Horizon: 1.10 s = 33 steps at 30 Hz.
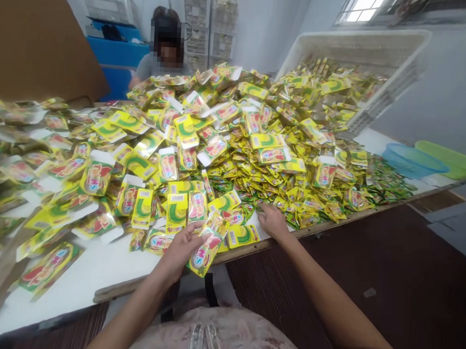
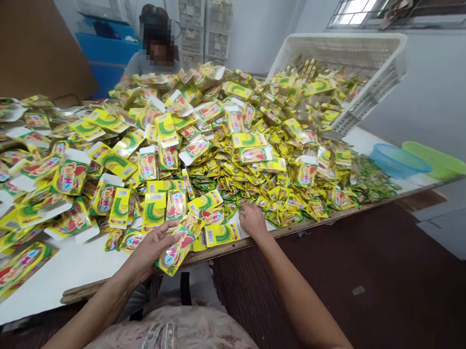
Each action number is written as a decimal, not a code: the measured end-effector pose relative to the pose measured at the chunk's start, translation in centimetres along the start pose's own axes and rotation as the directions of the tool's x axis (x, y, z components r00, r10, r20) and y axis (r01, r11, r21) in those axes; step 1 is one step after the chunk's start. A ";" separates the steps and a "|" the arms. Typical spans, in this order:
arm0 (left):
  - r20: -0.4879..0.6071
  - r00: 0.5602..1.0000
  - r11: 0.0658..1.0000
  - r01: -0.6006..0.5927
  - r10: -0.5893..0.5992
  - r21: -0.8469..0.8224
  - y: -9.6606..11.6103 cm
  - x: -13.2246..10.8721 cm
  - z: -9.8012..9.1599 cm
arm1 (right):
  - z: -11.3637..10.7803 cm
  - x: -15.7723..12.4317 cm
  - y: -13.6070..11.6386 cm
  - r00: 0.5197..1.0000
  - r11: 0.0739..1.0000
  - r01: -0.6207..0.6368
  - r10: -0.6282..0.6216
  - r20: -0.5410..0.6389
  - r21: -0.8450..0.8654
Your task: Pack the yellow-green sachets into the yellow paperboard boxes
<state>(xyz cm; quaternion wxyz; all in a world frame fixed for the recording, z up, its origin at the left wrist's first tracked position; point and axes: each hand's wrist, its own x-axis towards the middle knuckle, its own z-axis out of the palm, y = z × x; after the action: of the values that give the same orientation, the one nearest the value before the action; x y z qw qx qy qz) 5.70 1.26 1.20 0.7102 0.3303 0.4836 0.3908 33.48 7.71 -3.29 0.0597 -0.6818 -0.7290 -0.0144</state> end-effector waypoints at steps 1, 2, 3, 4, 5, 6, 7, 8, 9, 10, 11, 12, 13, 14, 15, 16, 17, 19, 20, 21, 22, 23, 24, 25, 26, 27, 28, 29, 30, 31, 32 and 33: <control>-0.003 1.000 1.000 -0.003 0.003 -0.005 0.0 0.1 0.1 | 0.1 0.0 -0.1 1.000 1.000 0.006 -0.006 0.002 0.002; -0.003 1.000 1.000 -0.004 0.004 -0.009 0.0 0.2 0.1 | 0.1 0.0 -0.2 1.000 1.000 0.010 -0.010 -0.005 0.008; -0.002 1.000 1.000 -0.003 0.003 -0.012 0.0 0.2 0.2 | 0.1 0.1 -0.2 1.000 1.000 0.012 -0.012 -0.018 0.018; 0.001 1.000 1.000 -0.002 0.002 -0.014 0.0 0.2 0.3 | 0.1 0.3 -0.2 0.999 0.999 0.012 -0.011 -0.033 0.031; 0.004 1.000 1.000 -0.003 0.003 -0.013 0.0 0.2 0.4 | 0.1 0.5 -0.1 0.999 0.999 0.011 -0.009 -0.049 0.049; 0.007 1.000 1.000 -0.008 0.008 -0.009 0.0 0.2 0.4 | 0.1 0.7 0.0 0.998 0.998 0.011 -0.006 -0.062 0.070; 0.005 1.000 1.000 -0.013 0.013 -0.003 0.0 0.2 0.4 | 0.0 0.8 0.1 0.997 0.996 0.009 -0.002 -0.073 0.088; 0.000 1.000 1.000 -0.017 0.017 0.011 0.0 0.1 0.2 | -0.1 0.9 0.0 0.997 0.996 0.004 0.004 -0.083 0.092; -0.008 1.000 0.999 -0.022 0.022 0.031 0.0 0.1 0.1 | -0.2 0.9 -0.1 0.994 0.993 -0.010 0.023 -0.110 0.115; -0.015 0.999 0.998 -0.028 0.029 0.060 0.0 0.1 -0.1 | -0.4 0.8 -0.5 0.987 0.983 -0.029 0.057 -0.151 0.182; -0.022 0.999 0.995 -0.033 0.036 0.095 -0.1 0.2 -0.3 | -0.7 0.5 -1.0 0.977 0.952 -0.038 0.100 -0.189 0.305; -0.028 0.999 0.991 -0.039 0.043 0.132 -0.1 0.3 -0.5 | -1.2 0.2 -1.8 0.969 0.881 -0.029 0.140 -0.203 0.472; -0.030 0.998 0.986 -0.046 0.052 0.161 -0.1 0.4 -0.7 | -1.7 -0.1 -2.7 0.968 0.756 -0.005 0.167 -0.185 0.655; -0.025 0.998 0.983 -0.056 0.061 0.176 -0.2 0.5 -0.7 | -2.2 -0.5 -3.7 0.980 0.586 0.022 0.149 -0.134 0.810; -0.017 0.998 0.982 -0.063 0.067 0.178 -0.2 0.6 -0.8 | -2.8 -1.0 -4.8 0.995 0.422 0.028 0.078 -0.067 0.906; -0.007 0.998 0.983 -0.065 0.067 0.172 -0.2 0.6 -0.7 | -3.3 -1.3 -5.9 1.000 0.313 0.012 -0.013 -0.008 0.950; 0.002 0.998 0.984 -0.067 0.068 0.168 -0.1 0.6 -0.7 | -3.8 -1.6 -6.9 0.995 0.257 -0.012 -0.093 0.038 0.966; 0.030 0.996 0.980 -0.083 0.079 0.180 -0.1 0.5 -0.6 | -4.5 -2.1 -8.4 0.981 0.251 -0.036 -0.176 0.082 0.967; 0.049 0.995 0.975 -0.098 0.090 0.201 0.0 0.3 -0.6 | -4.7 -2.2 -8.9 0.978 0.278 -0.033 -0.188 0.088 0.960; 0.070 0.992 0.968 -0.117 0.104 0.221 0.1 0.2 -0.6 | -4.8 -2.3 -9.3 0.978 0.314 -0.023 -0.189 0.086 0.949; 0.088 0.989 0.963 -0.135 0.117 0.232 0.2 0.0 -0.7 | -4.9 -2.4 -9.5 0.979 0.354 -0.010 -0.188 0.082 0.935; 0.102 0.987 0.963 -0.145 0.125 0.226 0.2 -0.1 -0.9 | -4.9 -2.5 -9.7 0.979 0.386 0.003 -0.190 0.076 0.922; 0.110 0.986 0.967 -0.145 0.125 0.208 0.3 -0.2 -1.1 | -4.9 -2.6 -9.9 0.978 0.404 0.015 -0.195 0.071 0.914; 0.112 0.987 0.974 -0.138 0.119 0.181 0.4 -0.3 -1.3 | -4.9 -2.6 -10.0 0.977 0.407 0.023 -0.202 0.066 0.913; 0.113 0.988 0.981 -0.125 0.109 0.149 0.5 -0.4 -1.4 | -4.9 -2.6 -10.0 0.976 0.396 0.024 -0.210 0.065 0.918; 0.118 0.988 0.987 -0.110 0.096 0.120 0.6 -0.4 -1.6 | -4.9 -2.7 -10.1 0.974 0.376 0.019 -0.218 0.068 0.926; 0.130 0.988 0.990 -0.098 0.084 0.103 0.6 -0.4 -1.8 | -5.0 -2.7 -10.1 0.972 0.357 0.011 -0.223 0.074 0.934; 0.145 0.987 0.991 -0.091 0.076 0.097 0.6 -0.4 -1.9 | -5.0 -2.6 -10.1 0.971 0.346 0.002 -0.225 0.081 0.938; 0.158 0.985 0.991 -0.089 0.073 0.098 0.6 -0.4 -2.0 | -5.1 -2.6 -10.1 0.971 0.349 -0.003 -0.223 0.086 0.937; 0.169 0.983 0.990 -0.093 0.075 0.103 0.5 -0.4 -2.1 | -5.2 -2.6 -10.1 0.972 0.363 -0.003 -0.220 0.088 0.932; 0.176 0.981 0.989 -0.102 0.083 0.107 0.5 -0.4 -2.0 | -5.2 -2.6 -10.0 0.972 0.384 0.003 -0.217 0.088 0.923; 0.178 0.979 0.987 -0.115 0.095 0.110 0.4 -0.4 -2.0 | -5.3 -2.7 -10.1 0.971 0.406 0.011 -0.221 0.087 0.914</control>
<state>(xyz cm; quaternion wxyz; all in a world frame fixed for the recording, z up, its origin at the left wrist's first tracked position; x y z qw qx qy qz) 3.65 1.30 1.07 0.7066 0.4298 0.4248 0.3682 23.98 3.81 2.32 0.3461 -0.4862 -0.6683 0.4440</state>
